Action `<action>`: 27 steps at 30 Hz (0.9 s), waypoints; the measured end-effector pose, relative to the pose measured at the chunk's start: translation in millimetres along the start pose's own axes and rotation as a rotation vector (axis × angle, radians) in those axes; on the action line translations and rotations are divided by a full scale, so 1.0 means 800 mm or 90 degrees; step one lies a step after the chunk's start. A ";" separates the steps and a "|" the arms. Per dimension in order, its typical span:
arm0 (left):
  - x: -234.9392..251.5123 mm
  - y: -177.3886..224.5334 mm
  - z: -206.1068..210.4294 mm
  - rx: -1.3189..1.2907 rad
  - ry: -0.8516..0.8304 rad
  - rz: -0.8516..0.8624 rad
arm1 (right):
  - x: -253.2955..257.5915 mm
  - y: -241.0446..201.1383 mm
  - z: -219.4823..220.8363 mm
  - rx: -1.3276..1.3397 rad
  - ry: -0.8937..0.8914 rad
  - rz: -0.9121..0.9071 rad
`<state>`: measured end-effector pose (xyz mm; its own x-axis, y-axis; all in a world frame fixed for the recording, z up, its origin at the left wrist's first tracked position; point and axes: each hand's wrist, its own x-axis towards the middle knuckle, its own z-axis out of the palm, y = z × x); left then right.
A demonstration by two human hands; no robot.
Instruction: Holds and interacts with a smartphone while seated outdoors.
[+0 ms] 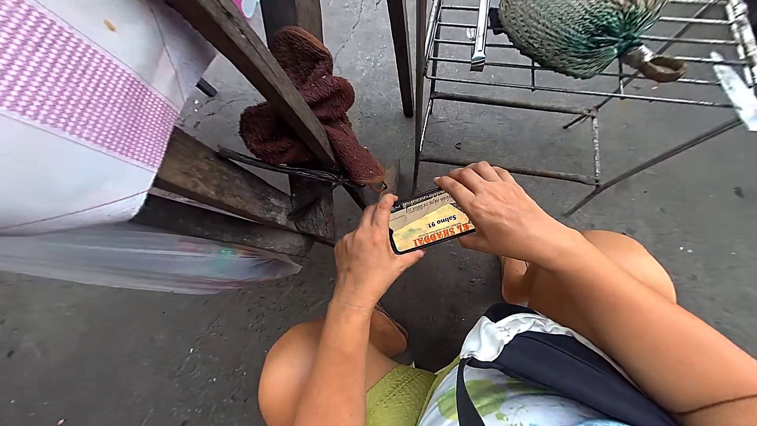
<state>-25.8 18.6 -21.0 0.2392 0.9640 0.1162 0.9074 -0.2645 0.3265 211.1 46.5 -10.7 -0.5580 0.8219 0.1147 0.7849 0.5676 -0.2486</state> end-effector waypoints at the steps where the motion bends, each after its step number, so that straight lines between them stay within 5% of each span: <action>1: 0.001 0.001 0.000 0.001 -0.005 -0.001 | 0.000 0.001 0.000 0.001 0.002 0.000; 12: -0.002 -0.002 -0.001 -0.162 0.070 -0.047 | 0.002 0.007 0.000 0.149 -0.039 0.115; 16: -0.002 0.000 -0.002 -0.212 0.042 -0.077 | -0.001 0.005 -0.010 0.398 -0.049 0.238; 23: -0.003 0.013 0.007 -0.230 -0.031 0.046 | 0.010 -0.016 -0.001 1.072 0.101 0.374; 27: 0.000 0.019 0.018 -0.319 -0.024 0.063 | 0.019 -0.026 0.009 1.244 0.176 0.461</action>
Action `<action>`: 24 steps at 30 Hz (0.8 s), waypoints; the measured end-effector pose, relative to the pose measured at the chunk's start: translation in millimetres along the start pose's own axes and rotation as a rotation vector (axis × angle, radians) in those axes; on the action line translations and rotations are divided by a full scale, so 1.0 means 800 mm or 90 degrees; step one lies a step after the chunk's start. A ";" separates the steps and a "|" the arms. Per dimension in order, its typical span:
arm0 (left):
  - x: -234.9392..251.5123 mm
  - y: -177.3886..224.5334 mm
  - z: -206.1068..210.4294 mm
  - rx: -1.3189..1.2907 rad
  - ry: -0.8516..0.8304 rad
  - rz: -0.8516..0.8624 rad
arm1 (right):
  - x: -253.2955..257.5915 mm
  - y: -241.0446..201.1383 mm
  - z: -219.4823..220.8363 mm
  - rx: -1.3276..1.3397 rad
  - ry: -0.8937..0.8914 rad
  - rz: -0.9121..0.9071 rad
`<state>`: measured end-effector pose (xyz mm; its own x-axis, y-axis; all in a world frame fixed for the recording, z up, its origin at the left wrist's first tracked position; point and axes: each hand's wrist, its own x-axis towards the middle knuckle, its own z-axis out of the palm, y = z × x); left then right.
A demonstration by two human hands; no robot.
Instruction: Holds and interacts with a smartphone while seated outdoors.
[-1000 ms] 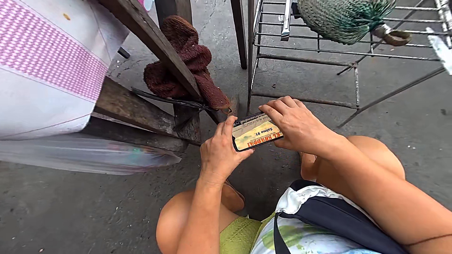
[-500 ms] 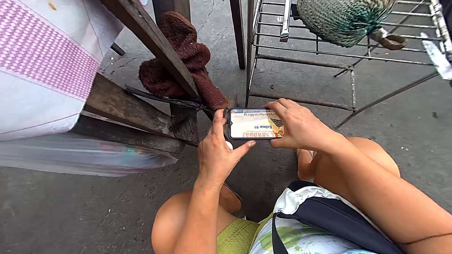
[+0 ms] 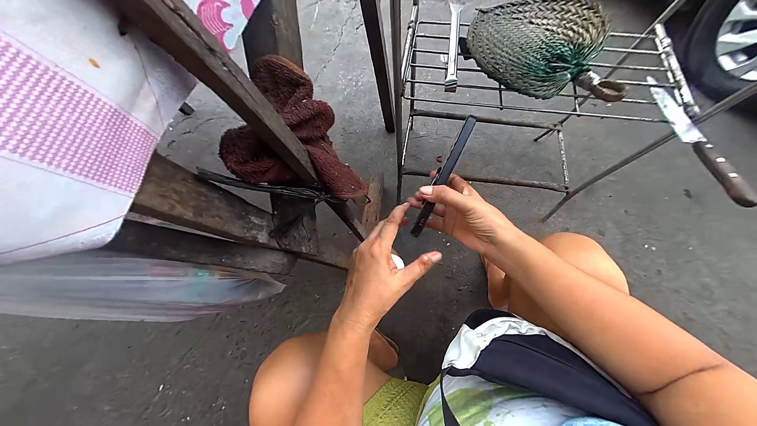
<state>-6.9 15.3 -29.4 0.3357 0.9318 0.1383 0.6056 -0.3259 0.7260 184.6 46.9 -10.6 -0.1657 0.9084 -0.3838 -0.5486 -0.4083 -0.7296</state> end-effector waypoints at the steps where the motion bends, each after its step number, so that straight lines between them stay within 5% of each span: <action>1: 0.002 -0.001 0.002 -0.040 0.008 0.011 | 0.001 0.003 0.001 0.018 0.001 0.006; 7: 0.007 -0.001 0.004 -0.211 0.010 0.042 | 0.000 0.002 0.003 0.061 0.007 0.012; 13: 0.006 0.002 -0.016 -0.385 0.000 -0.118 | 0.014 -0.026 -0.009 0.088 0.157 -0.125; 24: -0.002 -0.007 -0.058 -0.441 -0.025 -0.297 | 0.010 -0.033 -0.010 -0.154 0.121 0.006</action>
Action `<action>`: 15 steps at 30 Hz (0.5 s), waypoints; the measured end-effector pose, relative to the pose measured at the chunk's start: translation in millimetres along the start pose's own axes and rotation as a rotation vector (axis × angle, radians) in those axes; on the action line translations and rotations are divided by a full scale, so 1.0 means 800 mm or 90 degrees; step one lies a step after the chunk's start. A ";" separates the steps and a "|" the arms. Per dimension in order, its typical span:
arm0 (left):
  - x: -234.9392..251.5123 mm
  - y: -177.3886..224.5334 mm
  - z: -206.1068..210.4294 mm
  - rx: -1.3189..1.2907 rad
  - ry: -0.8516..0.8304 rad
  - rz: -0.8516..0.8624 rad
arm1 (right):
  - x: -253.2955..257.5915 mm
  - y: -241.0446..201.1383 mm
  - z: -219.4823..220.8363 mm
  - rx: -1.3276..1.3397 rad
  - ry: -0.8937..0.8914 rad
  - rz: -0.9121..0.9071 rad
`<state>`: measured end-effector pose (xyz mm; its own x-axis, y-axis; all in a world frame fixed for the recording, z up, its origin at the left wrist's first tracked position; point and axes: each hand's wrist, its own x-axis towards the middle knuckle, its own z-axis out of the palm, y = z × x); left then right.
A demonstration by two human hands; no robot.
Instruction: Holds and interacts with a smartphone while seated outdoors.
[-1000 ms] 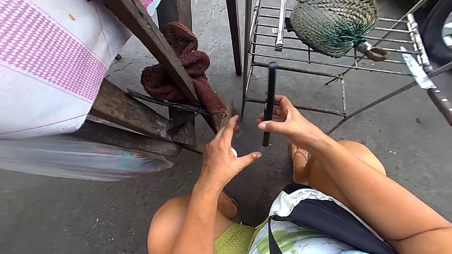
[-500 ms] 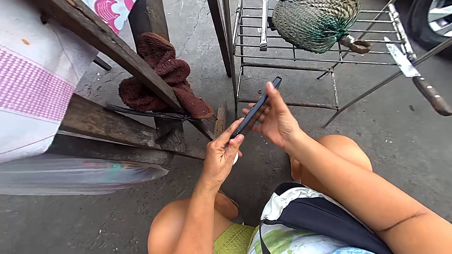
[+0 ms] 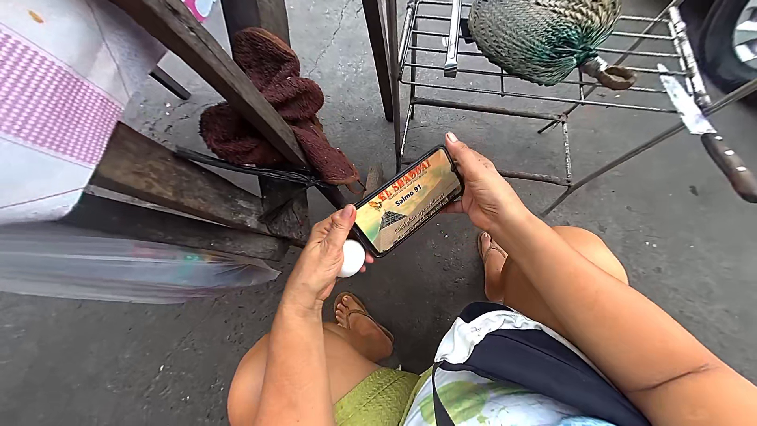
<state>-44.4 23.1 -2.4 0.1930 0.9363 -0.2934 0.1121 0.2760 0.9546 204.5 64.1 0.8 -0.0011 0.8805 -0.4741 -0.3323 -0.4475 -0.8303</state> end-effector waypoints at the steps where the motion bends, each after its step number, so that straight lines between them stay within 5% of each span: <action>1: -0.001 0.000 -0.003 0.020 0.007 -0.029 | 0.000 0.002 0.002 0.007 0.005 0.018; 7: -0.005 -0.003 -0.008 0.116 0.053 -0.094 | 0.004 0.021 0.012 0.034 0.015 0.031; 11: -0.003 -0.016 -0.003 0.204 0.020 0.055 | 0.007 0.025 0.015 0.072 0.044 0.025; 15: 0.000 -0.018 0.018 0.440 0.123 0.087 | 0.010 0.025 0.012 0.086 0.079 0.021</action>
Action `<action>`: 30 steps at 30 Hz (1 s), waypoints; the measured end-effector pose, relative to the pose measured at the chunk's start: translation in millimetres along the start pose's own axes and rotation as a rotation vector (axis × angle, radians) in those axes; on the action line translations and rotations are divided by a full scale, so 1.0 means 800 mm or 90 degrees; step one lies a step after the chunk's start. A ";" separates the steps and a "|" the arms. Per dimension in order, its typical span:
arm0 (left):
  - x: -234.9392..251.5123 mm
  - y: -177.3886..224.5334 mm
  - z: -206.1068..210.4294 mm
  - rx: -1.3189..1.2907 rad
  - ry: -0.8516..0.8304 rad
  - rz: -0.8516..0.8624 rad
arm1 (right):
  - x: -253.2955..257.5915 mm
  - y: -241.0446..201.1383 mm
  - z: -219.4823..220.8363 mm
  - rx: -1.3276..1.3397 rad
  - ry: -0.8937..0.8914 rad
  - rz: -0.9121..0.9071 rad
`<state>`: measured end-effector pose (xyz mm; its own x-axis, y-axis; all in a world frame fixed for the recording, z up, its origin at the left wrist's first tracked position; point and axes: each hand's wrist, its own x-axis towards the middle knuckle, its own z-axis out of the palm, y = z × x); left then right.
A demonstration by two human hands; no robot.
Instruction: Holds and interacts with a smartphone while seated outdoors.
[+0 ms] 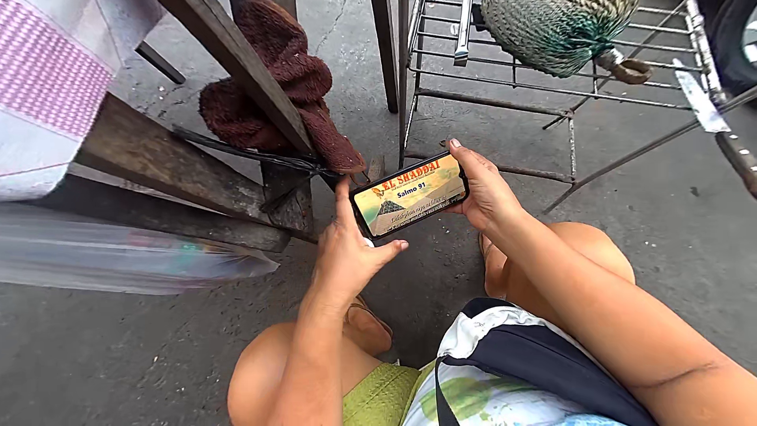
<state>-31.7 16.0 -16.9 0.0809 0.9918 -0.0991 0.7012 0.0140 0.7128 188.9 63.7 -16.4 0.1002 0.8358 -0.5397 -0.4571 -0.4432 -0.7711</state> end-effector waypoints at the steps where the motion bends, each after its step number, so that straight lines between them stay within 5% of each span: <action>1: 0.000 0.005 0.003 0.050 0.015 -0.010 | 0.000 0.000 -0.001 -0.008 0.001 -0.006; 7: -0.003 0.021 0.003 0.153 0.043 -0.021 | 0.005 0.004 -0.008 -0.202 -0.050 -0.226; 13: -0.006 0.021 0.000 0.242 0.064 -0.028 | -0.001 0.010 0.001 -0.163 -0.076 -0.123; 30: -0.009 0.018 -0.007 0.199 0.055 -0.015 | -0.002 0.005 0.003 -0.179 -0.067 -0.121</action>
<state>-25.9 9.8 -2.3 0.0109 0.9989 -0.0450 0.8869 0.0111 0.4619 184.7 61.1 -17.9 0.0615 0.9341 -0.3516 -0.1767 -0.3365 -0.9249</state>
